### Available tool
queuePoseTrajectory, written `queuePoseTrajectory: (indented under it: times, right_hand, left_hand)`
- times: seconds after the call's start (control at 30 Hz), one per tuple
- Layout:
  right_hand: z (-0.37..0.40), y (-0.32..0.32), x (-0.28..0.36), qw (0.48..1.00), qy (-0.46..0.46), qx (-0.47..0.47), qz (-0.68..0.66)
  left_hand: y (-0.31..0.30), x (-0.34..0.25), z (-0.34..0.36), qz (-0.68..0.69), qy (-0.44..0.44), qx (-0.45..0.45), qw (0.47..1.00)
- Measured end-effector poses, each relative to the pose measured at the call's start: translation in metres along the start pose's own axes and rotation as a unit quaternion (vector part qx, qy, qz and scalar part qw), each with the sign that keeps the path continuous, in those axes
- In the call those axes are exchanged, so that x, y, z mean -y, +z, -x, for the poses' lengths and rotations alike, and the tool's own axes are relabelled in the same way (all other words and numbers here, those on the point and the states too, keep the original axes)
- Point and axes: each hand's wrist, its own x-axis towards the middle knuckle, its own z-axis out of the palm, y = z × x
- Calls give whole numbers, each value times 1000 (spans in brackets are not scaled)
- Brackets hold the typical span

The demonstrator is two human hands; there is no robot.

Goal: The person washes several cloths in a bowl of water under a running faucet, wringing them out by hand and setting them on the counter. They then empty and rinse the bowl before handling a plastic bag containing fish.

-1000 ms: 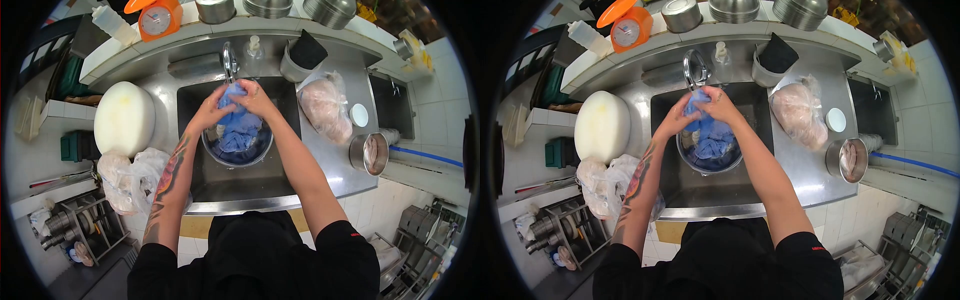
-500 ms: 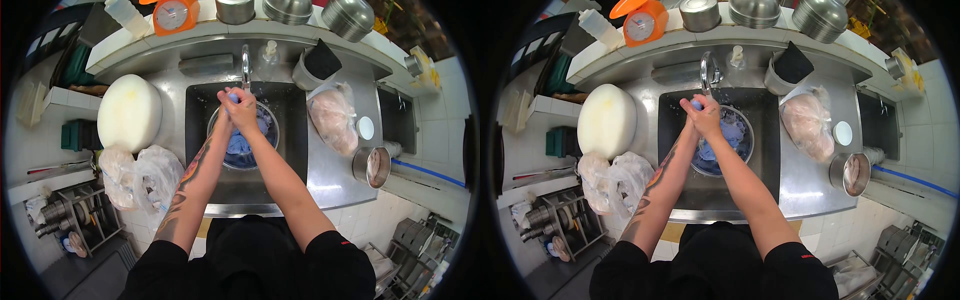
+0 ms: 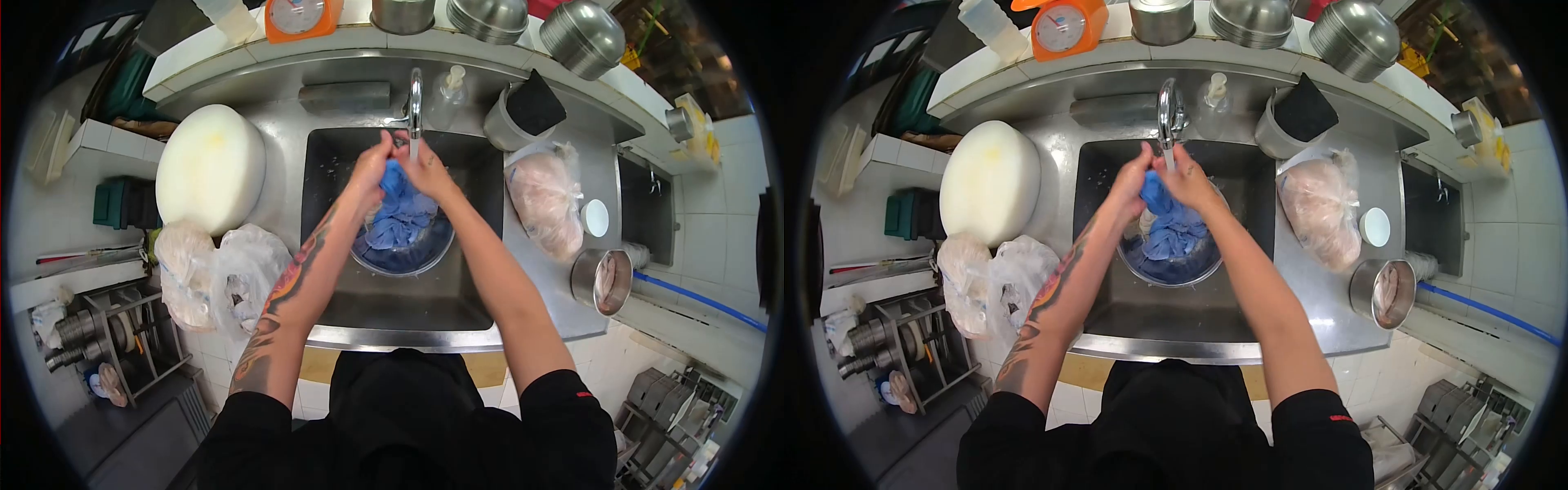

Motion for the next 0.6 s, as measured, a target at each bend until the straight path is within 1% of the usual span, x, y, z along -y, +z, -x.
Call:
queuePoseTrajectory:
  times: [0.03, 0.07, 0.1, 0.13, 0.17, 0.2, 0.23, 0.27, 0.3, 0.33, 0.37, 0.4, 0.43, 0.47, 0.5, 0.53, 0.57, 0.6]
  right_hand:
    - [-1, -10, 7, 994, -43, 102, 19]
    - [-3, -22, 13, 975, -85, 203, 39]
    - [-8, -39, 29, 949, -44, 298, 88]
    - [-12, -54, 26, 949, -44, 298, 90]
    - [-19, -70, 21, 959, 22, 276, 67]
    - [-23, -78, 24, 963, 88, 252, 41]
    - [-22, -86, 32, 954, 176, 226, -90]
    - [-20, -80, 30, 953, 177, 229, -92]
    - [-20, -70, 27, 971, 122, 198, -61]
    - [-18, -58, 27, 984, 67, 165, -30]
    - [-13, -35, 27, 980, 91, 137, -113]
    - [-11, -32, 50, 969, 121, 159, -144]
    - [-14, -32, 51, 978, 69, 158, -115]
    - [-17, -31, 51, 984, 18, 156, -86]
    - [-19, -33, 51, 984, 17, 157, -86]
    - [-21, -38, 52, 977, 45, 179, -111]
    - [-21, -42, 52, 968, 73, 199, -135]
    - [-21, -41, 57, 968, 74, 199, -134]
  left_hand:
    - [-2, -17, 2, 9, 66, 59, 996]
    - [-3, -29, 7, -16, 95, 71, 993]
    - [-1, -42, 18, -93, 111, 74, 987]
    - [-2, -54, 28, -169, 127, 78, 974]
    - [-1, -68, 47, -373, 224, 90, 896]
    - [-10, -73, 46, -373, 224, 90, 896]
    - [-18, -77, 44, -480, 217, 113, 842]
    - [-25, -77, 44, -581, 205, 134, 776]
    - [-14, -75, 47, -551, 178, 120, 806]
    - [-4, -67, 43, -551, 177, 120, 806]
    - [8, -58, 37, -495, 218, 107, 834]
    - [17, -51, 33, -436, 257, 93, 857]
    - [31, -57, 42, -391, 274, 105, 872]
    - [35, -65, 51, -391, 273, 104, 873]
    - [36, -72, 57, -419, 278, 93, 860]
    - [35, -75, 62, -446, 283, 82, 846]
    - [33, -69, 65, -445, 281, 81, 846]
    - [32, -60, 68, -338, 303, 127, 882]
